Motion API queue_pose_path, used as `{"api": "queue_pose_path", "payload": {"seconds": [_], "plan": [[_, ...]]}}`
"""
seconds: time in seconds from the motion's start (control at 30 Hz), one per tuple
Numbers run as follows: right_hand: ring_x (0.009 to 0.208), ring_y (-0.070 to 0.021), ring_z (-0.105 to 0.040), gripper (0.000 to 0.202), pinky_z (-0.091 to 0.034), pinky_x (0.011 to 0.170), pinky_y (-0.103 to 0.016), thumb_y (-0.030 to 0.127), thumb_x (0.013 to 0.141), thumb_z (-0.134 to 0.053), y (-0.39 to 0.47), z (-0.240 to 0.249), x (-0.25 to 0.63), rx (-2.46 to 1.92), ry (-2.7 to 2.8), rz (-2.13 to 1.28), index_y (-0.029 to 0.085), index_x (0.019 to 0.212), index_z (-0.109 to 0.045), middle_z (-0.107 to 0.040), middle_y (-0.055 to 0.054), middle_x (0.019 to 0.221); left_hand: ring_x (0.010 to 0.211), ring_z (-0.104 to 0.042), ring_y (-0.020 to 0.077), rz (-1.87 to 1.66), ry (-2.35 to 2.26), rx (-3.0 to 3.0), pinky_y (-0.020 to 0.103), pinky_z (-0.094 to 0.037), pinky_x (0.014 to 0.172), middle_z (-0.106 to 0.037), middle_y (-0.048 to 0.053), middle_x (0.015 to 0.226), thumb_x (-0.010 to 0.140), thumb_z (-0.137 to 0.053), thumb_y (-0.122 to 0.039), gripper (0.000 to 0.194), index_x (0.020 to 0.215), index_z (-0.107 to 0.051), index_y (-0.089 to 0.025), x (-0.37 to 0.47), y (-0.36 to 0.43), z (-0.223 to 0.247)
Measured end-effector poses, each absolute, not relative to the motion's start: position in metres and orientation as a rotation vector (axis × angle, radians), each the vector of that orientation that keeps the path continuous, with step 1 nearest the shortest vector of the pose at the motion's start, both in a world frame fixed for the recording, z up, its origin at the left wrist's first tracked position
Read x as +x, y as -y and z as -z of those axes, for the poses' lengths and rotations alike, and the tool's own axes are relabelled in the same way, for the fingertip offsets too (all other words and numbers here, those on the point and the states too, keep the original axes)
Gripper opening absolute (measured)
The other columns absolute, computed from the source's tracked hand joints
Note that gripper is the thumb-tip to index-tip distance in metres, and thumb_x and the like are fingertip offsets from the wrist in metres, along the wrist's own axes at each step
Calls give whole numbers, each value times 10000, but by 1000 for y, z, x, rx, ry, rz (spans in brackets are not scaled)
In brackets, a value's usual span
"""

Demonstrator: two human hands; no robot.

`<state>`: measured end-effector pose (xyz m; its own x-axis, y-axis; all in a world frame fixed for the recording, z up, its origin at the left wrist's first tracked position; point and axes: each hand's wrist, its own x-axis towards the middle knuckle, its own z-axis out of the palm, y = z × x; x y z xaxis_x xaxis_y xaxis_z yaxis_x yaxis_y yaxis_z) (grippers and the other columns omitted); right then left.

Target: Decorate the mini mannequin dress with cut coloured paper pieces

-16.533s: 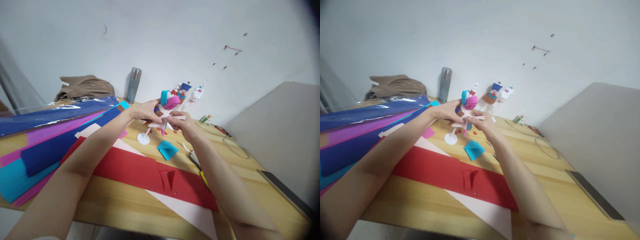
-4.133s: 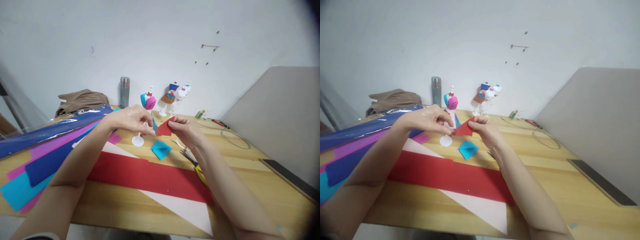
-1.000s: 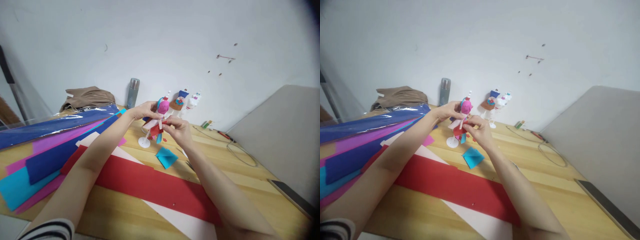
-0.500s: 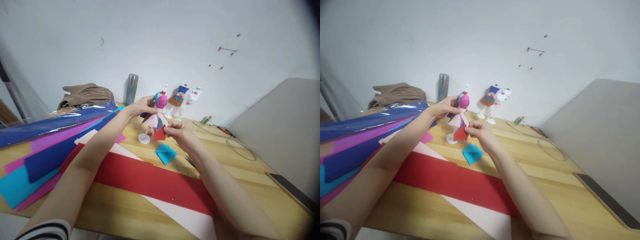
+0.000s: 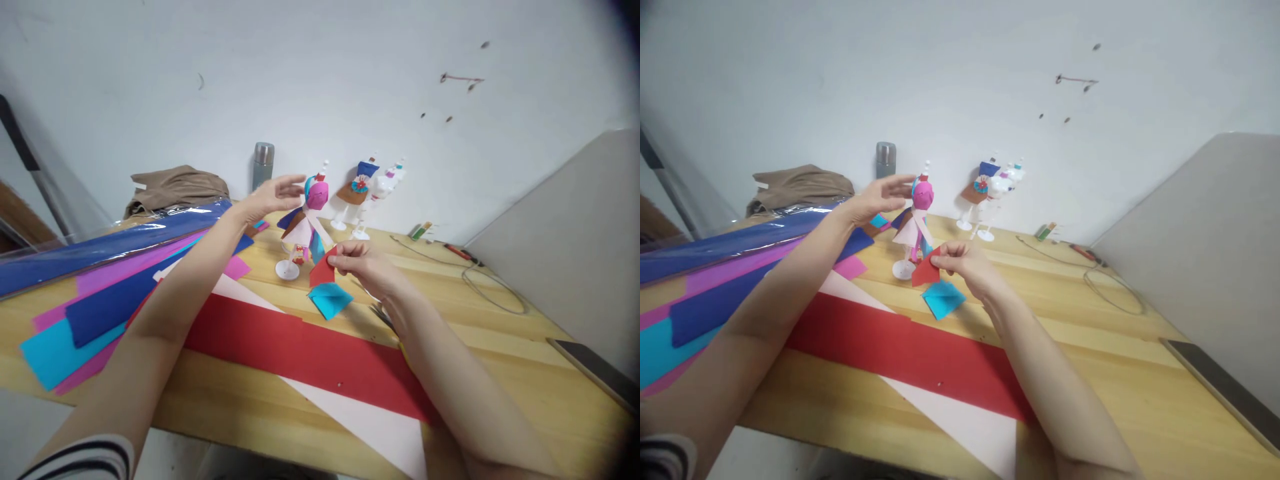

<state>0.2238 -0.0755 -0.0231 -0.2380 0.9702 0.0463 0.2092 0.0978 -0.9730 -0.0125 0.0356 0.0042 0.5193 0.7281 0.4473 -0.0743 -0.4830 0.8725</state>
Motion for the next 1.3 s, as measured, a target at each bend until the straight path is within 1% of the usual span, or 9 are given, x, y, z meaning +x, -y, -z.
{"api": "queue_pose_path", "payload": {"seconds": [0.2, 0.37, 0.57, 0.7, 0.87, 0.97, 1.07, 1.2, 1.3], "plan": [[500, -83, -369, 259, -259, 513, -271, 409, 592, -782, 87, 11, 228, -1194, 1682, -1196, 191, 572, -645, -525, 34, 512, 724, -648, 142, -1418, -929, 1697, 288, -515, 715, -690, 48, 775, 859, -633, -277, 165, 885, -668, -118, -22, 12, -34], [468, -74, -330, 305, -231, 488, -257, 462, 655, -783, 110, 3, 219, -1257, 1891, -1225, 187, 603, -663, -421, 57, 465, 615, -596, 137, -641, -964, 1956, 242, -424, 564, -649, 24, 631, 742, -741, -358, 243, 689, -684, -128, 1, 81, -4], [481, -87, -379, 339, -289, 484, -253, 512, 699, -747, 118, 12, 207, -1290, 2005, -1236, 191, 625, -666, -482, 35, 494, 545, -500, 94, -547, -873, 1884, 232, -341, 517, -555, -19, 577, 831, -650, -353, 310, 615, -541, -161, 2, 117, 38], [476, -83, -349, 411, -264, 476, -249, 560, 680, -754, 114, 24, 201, -1298, 1979, -1206, 191, 587, -598, -444, 42, 492, 516, -341, 66, -560, -869, 1860, 229, -246, 482, -353, -92, 542, 680, -803, -439, 481, 627, -390, -199, -4, 127, 46], [486, -85, -319, 442, -258, 493, -251, 592, 730, -701, 111, 37, 195, -1233, 2048, -1219, 194, 596, -566, -395, 51, 508, 541, -455, 85, -552, -1041, 1955, 237, -300, 527, -391, -63, 538, 823, -603, -238, 350, 575, -360, -190, -9, 127, 56], [503, -95, -341, 373, -277, 510, -255, 531, 818, -630, 110, 42, 196, -1247, 2198, -1099, 190, 667, -623, -429, 43, 542, 677, -560, 140, -363, -1239, 2316, 264, -368, 630, -539, -14, 625, 838, -570, -172, 206, 637, -525, -171, -25, 112, 51], [521, -110, -399, 297, -310, 528, -259, 421, 873, -570, 113, 42, 196, -1301, 2394, -956, 196, 695, -649, -490, 29, 563, 928, -624, 227, -284, -1601, 2373, 313, -427, 796, -698, 82, 933, 886, -539, -186, 185, 961, -703, -145, -54, 87, 43], [570, -139, -517, 194, -380, 584, -276, 297, 868, -564, 120, 45, 188, -1310, 2650, -874, 210, 742, -683, -623, 0, 631, 913, -659, 200, -197, -1568, 2307, 265, -473, 790, -729, 60, 1038, 847, -648, -329, 521, 1339, -599, -166, -99, 47, 38], [744, -199, -654, 160, -448, 678, -306, 232, 852, -580, 124, 51, 183, -1280, 2738, -903, 224, 897, -733, -747, -54, 836, 1018, -650, 235, -179, -1880, 2238, 295, -472, 897, -713, 111, 1144, 865, -634, -341, 483, 1302, -617, -136, -121, 24, 43]]}}
